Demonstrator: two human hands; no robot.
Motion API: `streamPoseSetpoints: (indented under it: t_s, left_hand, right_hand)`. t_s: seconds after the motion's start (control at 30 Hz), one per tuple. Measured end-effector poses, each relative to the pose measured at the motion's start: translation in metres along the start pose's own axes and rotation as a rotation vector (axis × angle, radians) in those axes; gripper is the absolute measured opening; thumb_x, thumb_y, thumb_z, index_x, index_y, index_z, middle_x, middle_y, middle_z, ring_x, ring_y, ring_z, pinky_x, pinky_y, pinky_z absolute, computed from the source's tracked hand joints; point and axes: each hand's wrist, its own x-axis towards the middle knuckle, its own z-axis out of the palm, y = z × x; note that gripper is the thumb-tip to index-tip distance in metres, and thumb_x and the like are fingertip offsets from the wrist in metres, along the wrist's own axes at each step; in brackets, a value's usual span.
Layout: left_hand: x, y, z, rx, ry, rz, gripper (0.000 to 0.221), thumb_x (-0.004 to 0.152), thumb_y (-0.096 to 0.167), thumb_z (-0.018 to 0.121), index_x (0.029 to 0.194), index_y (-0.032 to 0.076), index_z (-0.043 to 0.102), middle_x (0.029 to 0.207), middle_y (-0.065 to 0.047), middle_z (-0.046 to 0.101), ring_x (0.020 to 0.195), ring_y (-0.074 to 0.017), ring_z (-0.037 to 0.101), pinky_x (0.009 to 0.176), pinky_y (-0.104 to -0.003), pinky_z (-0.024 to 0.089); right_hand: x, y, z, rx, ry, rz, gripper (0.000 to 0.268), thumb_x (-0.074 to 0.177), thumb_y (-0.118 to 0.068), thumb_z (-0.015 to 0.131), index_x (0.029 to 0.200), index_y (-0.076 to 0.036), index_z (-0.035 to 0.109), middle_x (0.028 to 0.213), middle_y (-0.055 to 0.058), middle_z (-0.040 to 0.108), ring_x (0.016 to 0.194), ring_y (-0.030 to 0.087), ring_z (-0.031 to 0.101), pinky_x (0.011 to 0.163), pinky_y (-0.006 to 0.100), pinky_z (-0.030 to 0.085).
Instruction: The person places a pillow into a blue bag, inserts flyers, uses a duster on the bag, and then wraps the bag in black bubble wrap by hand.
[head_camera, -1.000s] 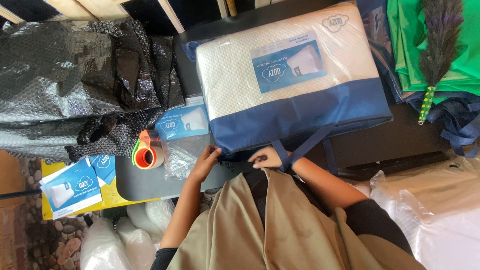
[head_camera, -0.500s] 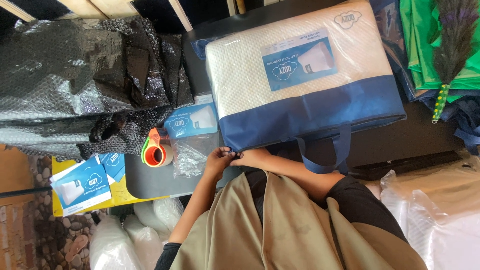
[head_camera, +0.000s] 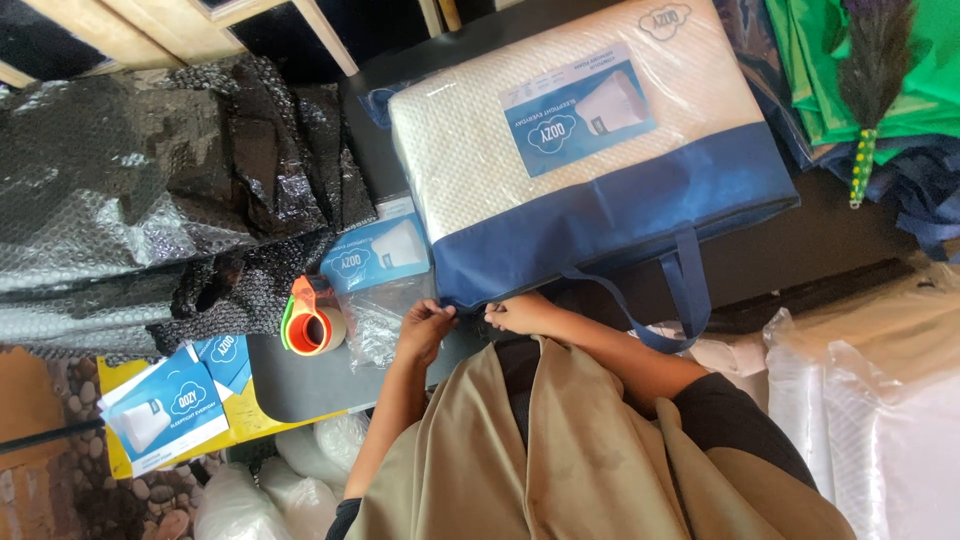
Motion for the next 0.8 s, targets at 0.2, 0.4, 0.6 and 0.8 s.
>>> streamPoseSetpoints:
  t_s: [0.2,0.4,0.6,0.8]
  left_hand:
    - [0.004,0.027,-0.008,-0.043,0.013,-0.027,0.038,0.086,-0.008,0.075,0.075,0.016,0.047,0.068,0.005,0.048,0.071,-0.0164,0.067,0.084,-0.048,0.063]
    - [0.022,0.012,-0.013,-0.159,0.073,0.003,0.039,0.088,-0.009,0.071,0.074,0.017,0.045,0.063,0.003,0.046,0.068,-0.0173,0.066,0.089,-0.053,0.06]
    - [0.026,0.001,-0.009,-0.169,0.185,0.072,0.038,0.087,-0.008,0.069,0.075,0.018,0.044,0.066,0.004,0.045,0.072,-0.0174,0.06,0.087,-0.05,0.06]
    - [0.016,-0.003,0.006,-0.154,0.299,0.127,0.037,0.085,-0.007,0.068,0.075,0.019,0.043,0.069,0.004,0.044,0.076,-0.0171,0.057,0.085,-0.046,0.06]
  right_hand:
    - [-0.041,0.009,-0.018,-0.116,0.286,-0.008,0.015,0.092,-0.021,0.069,0.097,-0.01,0.078,0.081,0.004,0.079,0.081,0.021,0.078,0.077,0.034,0.059]
    - [-0.069,0.067,-0.039,-0.306,0.709,-0.024,0.015,0.091,-0.036,0.068,0.086,-0.024,0.076,0.078,0.007,0.076,0.082,0.029,0.075,0.071,0.037,0.058]
    - [-0.123,0.115,-0.105,-0.491,0.902,-0.037,0.006,0.094,-0.022,0.07,0.095,-0.022,0.076,0.084,0.003,0.075,0.082,0.026,0.075,0.075,0.037,0.059]
    - [-0.126,0.149,-0.137,-0.491,0.923,-0.266,0.005,0.089,-0.009,0.073,0.091,-0.014,0.075,0.087,0.008,0.074,0.088,0.029,0.074,0.084,0.039,0.058]
